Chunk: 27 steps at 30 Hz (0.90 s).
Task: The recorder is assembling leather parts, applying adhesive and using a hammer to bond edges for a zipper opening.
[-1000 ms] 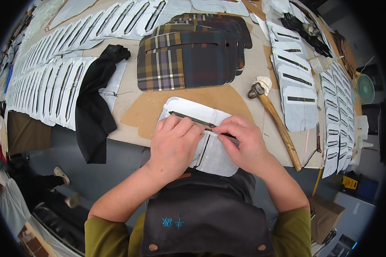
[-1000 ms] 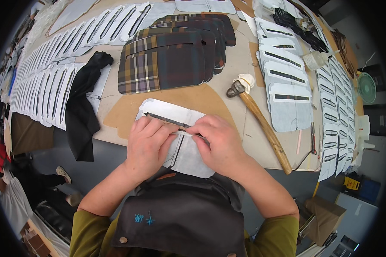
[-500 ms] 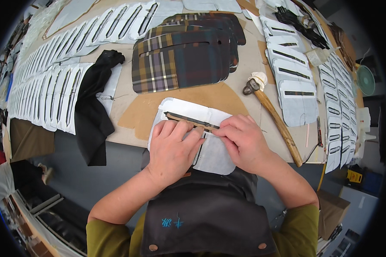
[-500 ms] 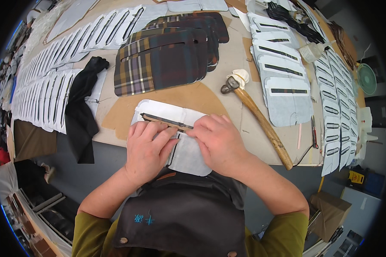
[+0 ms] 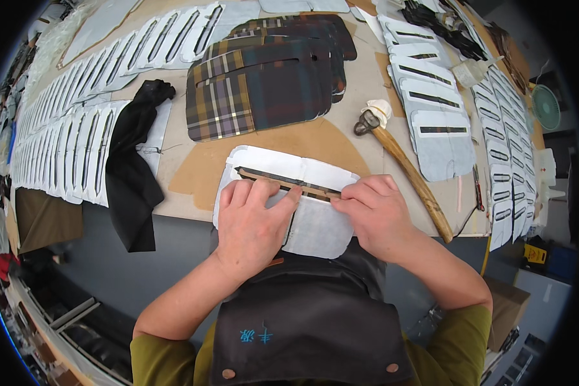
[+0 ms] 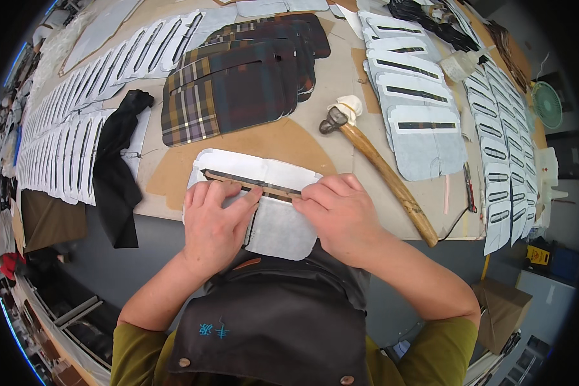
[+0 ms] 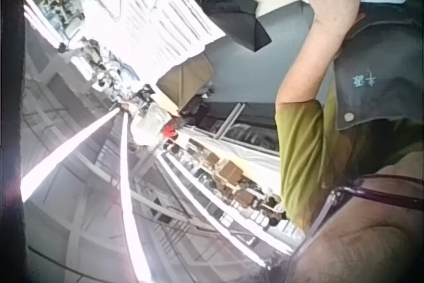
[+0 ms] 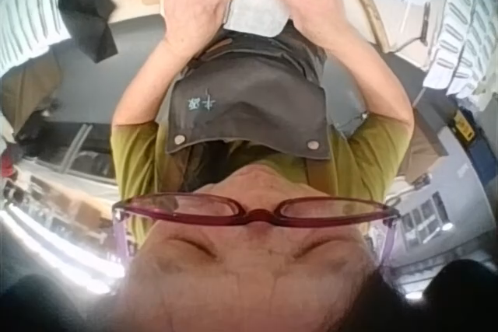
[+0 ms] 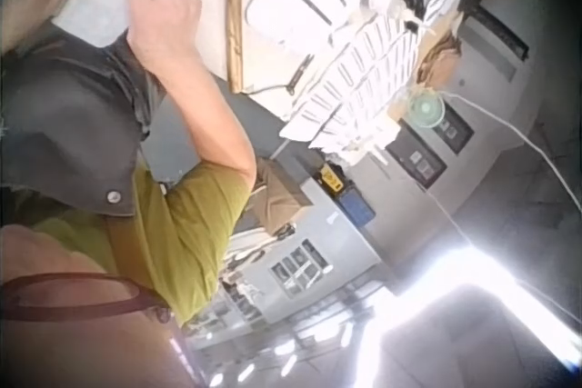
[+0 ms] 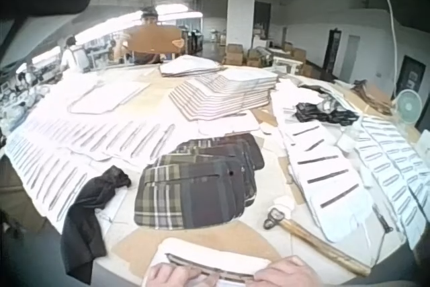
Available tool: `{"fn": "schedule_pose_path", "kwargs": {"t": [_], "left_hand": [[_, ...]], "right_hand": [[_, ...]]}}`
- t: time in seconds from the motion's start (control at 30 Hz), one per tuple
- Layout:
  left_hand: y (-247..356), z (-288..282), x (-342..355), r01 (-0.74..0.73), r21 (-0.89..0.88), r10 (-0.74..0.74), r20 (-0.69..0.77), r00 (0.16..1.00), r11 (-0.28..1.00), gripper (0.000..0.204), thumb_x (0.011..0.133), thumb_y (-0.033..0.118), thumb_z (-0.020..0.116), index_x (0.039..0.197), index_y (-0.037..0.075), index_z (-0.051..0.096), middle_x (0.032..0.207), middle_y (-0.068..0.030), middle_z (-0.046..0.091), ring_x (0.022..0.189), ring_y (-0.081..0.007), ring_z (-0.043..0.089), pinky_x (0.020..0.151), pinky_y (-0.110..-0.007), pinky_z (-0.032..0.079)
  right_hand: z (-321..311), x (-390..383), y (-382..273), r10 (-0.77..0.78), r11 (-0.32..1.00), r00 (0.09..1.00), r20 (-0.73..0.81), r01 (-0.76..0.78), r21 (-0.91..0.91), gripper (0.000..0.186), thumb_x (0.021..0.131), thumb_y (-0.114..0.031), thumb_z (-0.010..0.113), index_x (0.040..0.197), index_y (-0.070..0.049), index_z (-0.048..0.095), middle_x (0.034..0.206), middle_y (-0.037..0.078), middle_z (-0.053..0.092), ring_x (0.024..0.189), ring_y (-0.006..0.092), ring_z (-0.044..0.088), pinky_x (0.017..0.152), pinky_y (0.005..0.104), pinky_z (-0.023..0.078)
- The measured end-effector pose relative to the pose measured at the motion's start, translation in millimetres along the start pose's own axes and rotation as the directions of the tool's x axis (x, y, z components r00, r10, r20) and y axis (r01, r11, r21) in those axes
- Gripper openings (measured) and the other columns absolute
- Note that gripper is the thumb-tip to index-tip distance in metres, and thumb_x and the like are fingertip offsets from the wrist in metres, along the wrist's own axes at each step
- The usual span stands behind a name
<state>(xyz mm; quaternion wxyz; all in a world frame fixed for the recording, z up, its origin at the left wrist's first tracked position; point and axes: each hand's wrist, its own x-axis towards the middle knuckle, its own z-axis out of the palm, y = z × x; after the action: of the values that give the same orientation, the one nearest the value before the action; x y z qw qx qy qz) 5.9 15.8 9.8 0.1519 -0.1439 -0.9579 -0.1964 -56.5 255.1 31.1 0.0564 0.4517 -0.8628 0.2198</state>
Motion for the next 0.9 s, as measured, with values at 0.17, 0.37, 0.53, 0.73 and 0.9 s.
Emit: {"fn": "schedule_pose_path", "kwargs": {"t": [0.17,0.37,0.53,0.73,0.9], "left_hand": [[-1.7,1.9,-0.2,0.022,-0.027,-0.022,-0.025,0.999,0.999,0.032,0.083,0.015,0.079,0.115,0.02,0.077,0.1,-0.0051,0.06,0.095,-0.027,0.055,0.087,-0.042,0.042],[-1.8,4.5,1.9,0.005,-0.034,-0.007,-0.045,0.999,0.999,0.031,0.083,0.014,0.079,0.114,0.019,0.077,0.1,-0.006,0.06,0.093,-0.0272,0.053,0.086,-0.041,0.042],[-4.2,-3.2,-2.8,0.046,-0.023,-0.047,-0.036,0.998,0.999,0.033,0.083,0.013,0.078,0.116,0.018,0.076,0.101,-0.0064,0.061,0.095,-0.0276,0.055,0.087,-0.041,0.042],[-10.9,-5.3,-2.8,0.064,-0.366,-0.074,-0.013,0.997,0.928,0.032,0.078,0.011,0.082,0.108,0.008,0.072,0.108,-0.0093,0.065,0.099,-0.031,0.059,0.088,-0.042,0.046],[-17.3,-3.8,-6.7,0.039,-0.395,-0.059,-0.04,0.997,0.918,0.031,0.076,0.012,0.084,0.104,0.007,0.071,0.107,-0.0088,0.065,0.1,-0.0304,0.061,0.088,-0.041,0.047]], "right_hand": [[-1.1,-5.0,8.1,0.118,0.965,0.992,-0.046,-0.103,0.242,0.039,0.073,0.005,0.069,0.109,-0.01,0.071,0.098,0.004,0.067,0.095,0.0254,0.062,0.085,0.0393,0.046],[4.1,-12.3,9.3,0.129,0.948,0.991,-0.02,-0.117,0.294,0.045,0.073,0.007,0.066,0.114,-0.011,0.071,0.095,0.004,0.068,0.095,0.0263,0.061,0.084,0.0402,0.046],[0.5,-15.3,20.2,-0.022,0.985,0.998,-0.056,0.031,0.171,0.046,0.072,0.006,0.065,0.113,-0.012,0.073,0.091,0.004,0.068,0.096,0.0253,0.06,0.085,0.0397,0.046],[4.3,5.5,3.4,0.114,0.947,0.987,-0.109,-0.075,0.312,0.041,0.074,0.007,0.066,0.112,-0.008,0.071,0.097,0.006,0.071,0.093,0.0254,0.063,0.085,0.0394,0.047],[31.8,46.5,-23.2,0.213,0.877,0.976,-0.035,-0.175,0.447,0.036,0.078,0.007,0.069,0.111,-0.005,0.067,0.098,0.006,0.071,0.092,0.0288,0.064,0.082,0.0402,0.049]]}}
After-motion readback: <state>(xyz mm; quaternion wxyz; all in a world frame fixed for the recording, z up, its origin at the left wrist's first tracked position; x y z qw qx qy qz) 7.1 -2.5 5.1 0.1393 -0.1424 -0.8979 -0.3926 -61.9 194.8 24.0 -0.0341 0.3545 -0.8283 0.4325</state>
